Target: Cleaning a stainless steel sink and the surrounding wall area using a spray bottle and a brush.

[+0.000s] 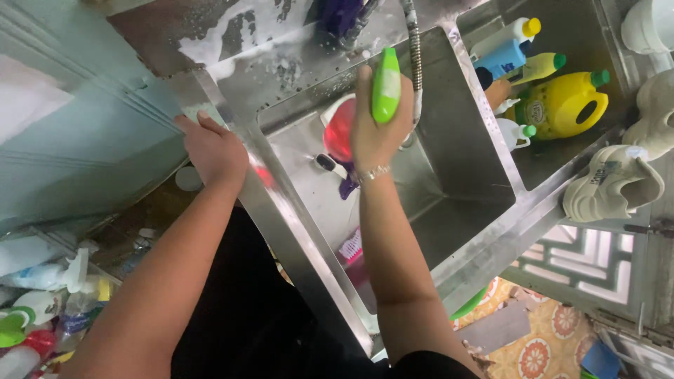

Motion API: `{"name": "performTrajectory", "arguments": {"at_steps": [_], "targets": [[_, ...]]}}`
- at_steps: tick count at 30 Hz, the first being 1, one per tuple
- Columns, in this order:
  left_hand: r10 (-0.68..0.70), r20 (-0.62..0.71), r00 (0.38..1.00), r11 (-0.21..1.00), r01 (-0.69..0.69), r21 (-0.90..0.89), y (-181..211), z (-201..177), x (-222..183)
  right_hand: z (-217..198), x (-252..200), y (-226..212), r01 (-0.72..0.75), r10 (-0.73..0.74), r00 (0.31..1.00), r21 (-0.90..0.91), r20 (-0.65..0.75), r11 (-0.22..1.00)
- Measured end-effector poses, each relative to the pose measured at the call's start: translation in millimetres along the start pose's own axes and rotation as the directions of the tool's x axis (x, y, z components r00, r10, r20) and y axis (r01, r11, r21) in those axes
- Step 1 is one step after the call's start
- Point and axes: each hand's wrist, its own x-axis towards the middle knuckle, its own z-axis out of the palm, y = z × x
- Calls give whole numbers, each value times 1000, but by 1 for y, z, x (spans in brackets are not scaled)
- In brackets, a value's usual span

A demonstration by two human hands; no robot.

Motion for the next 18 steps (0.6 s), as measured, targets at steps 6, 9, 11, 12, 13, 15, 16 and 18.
{"name": "performTrajectory", "arguments": {"at_steps": [6,9,11,12,13,15,16,18], "targets": [[-103,78,992,994,105,-31,40,-21,-15,43,30,37,57,-66,991,-79,-112,995],[-188,153,970,975,204,-92,54,-27,-22,54,40,46,82,-90,991,-84,-103,993],[-157,135,978,980,171,-100,46,-24,-20,59,42,50,115,-127,987,-114,-98,987],[-157,137,978,979,172,-109,44,-22,-18,61,44,50,67,-78,994,-132,-81,989],[-156,140,978,978,173,-118,42,-21,-17,63,45,51,18,-28,997,-150,-65,989],[-86,83,993,995,90,-38,16,-7,-5,65,41,50,-13,2,997,-149,-77,989],[-11,31,999,999,10,44,3,0,1,66,39,50,-42,30,996,-148,-88,988],[-20,43,999,999,19,27,6,-3,-1,61,29,54,-75,67,997,-196,-46,978]]}}
